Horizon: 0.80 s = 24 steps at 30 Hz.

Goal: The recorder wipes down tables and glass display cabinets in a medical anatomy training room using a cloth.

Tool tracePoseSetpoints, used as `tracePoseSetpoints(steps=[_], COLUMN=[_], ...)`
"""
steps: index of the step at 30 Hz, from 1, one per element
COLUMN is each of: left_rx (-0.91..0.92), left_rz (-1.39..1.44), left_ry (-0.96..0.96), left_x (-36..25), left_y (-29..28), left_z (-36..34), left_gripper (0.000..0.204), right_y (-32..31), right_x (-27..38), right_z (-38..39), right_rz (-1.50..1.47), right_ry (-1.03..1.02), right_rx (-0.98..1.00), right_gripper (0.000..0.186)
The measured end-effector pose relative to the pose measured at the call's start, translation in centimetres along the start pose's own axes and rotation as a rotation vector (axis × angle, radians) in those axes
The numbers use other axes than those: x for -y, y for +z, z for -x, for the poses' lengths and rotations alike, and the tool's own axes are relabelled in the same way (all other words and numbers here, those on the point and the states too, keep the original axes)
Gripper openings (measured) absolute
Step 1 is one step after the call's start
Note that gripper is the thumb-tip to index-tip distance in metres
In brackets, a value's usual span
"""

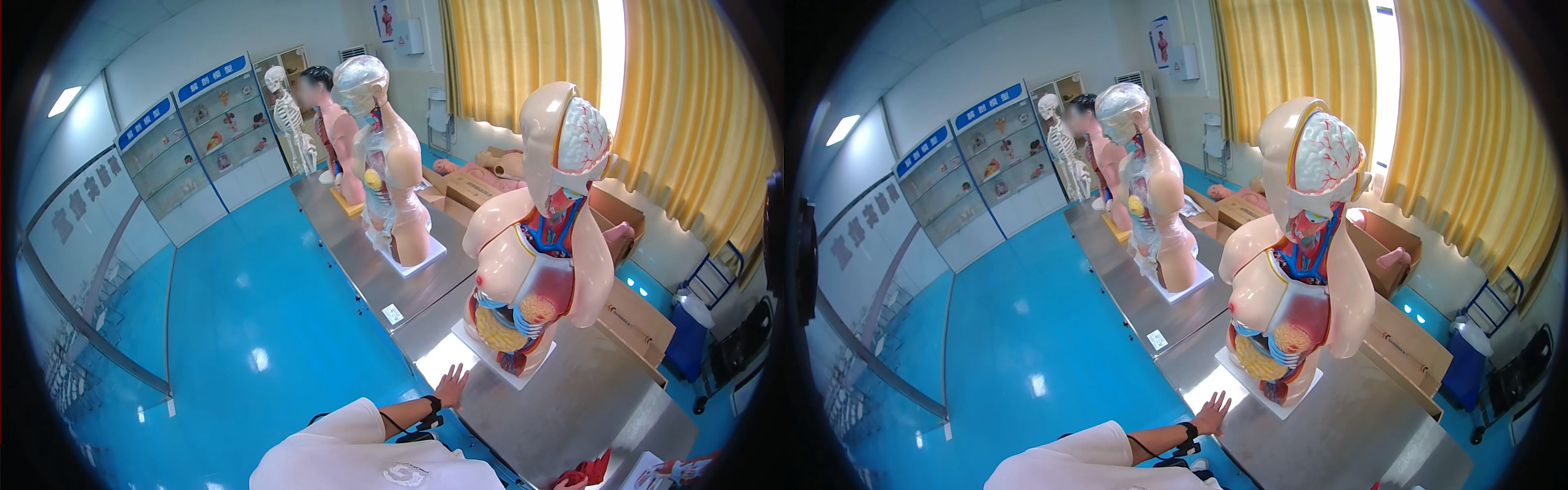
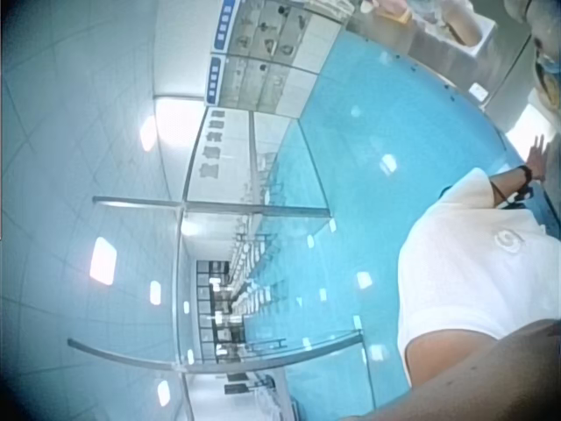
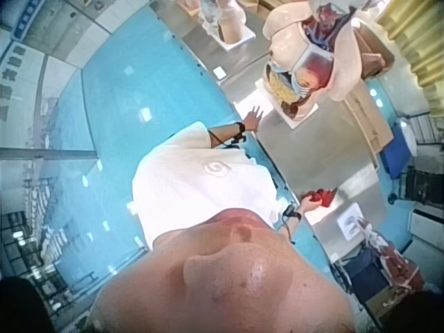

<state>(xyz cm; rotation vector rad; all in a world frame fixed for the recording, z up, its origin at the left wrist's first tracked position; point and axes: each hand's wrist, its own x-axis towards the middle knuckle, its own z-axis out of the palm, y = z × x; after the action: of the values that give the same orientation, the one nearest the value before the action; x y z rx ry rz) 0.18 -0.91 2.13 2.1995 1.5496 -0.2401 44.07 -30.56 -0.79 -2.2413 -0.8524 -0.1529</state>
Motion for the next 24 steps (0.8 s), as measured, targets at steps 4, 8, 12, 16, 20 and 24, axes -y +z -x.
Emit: tracePoseSetpoints(steps=[4, 8, 12, 16, 20, 24], left_rx=[-0.013, -0.011, 0.067, 0.085, 0.249, 0.188], left_rz=[0.018, -0.008, -0.044, -0.074, 0.208, 0.168], left_ry=[-0.024, -0.044, -0.085, -0.055, 0.15, 0.168], left_x=[0.6, -0.3, -0.9, -0.5, -1.0, -0.1], left_y=[0.4, 0.3, -0.4, -1.0, -0.7, 3.5], left_z=[-0.1, -0.8, -1.2, -1.2, 0.9, 2.3], left_gripper=[0.128, 0.132, 0.128, 0.105, 0.033, 0.036], right_y=[0.8, -0.5, -0.5, -1.6, -4.1, -6.9], right_x=[4.5, 9.6, 10.2, 8.4, 3.3, -0.6], right_z=[1.2, 1.9, 1.8, 0.7, -0.8, -3.8], right_rz=[0.086, -0.023, 0.012, -0.089, -0.013, 0.041], right_ry=[-0.221, -0.222, -0.268, -0.423, -0.384, -0.284], right_rx=[-0.036, 0.149, 0.27, 0.376, 0.364, 0.269], right_gripper=[0.053, 0.055, 0.056, 0.06, 0.062, 0.064])
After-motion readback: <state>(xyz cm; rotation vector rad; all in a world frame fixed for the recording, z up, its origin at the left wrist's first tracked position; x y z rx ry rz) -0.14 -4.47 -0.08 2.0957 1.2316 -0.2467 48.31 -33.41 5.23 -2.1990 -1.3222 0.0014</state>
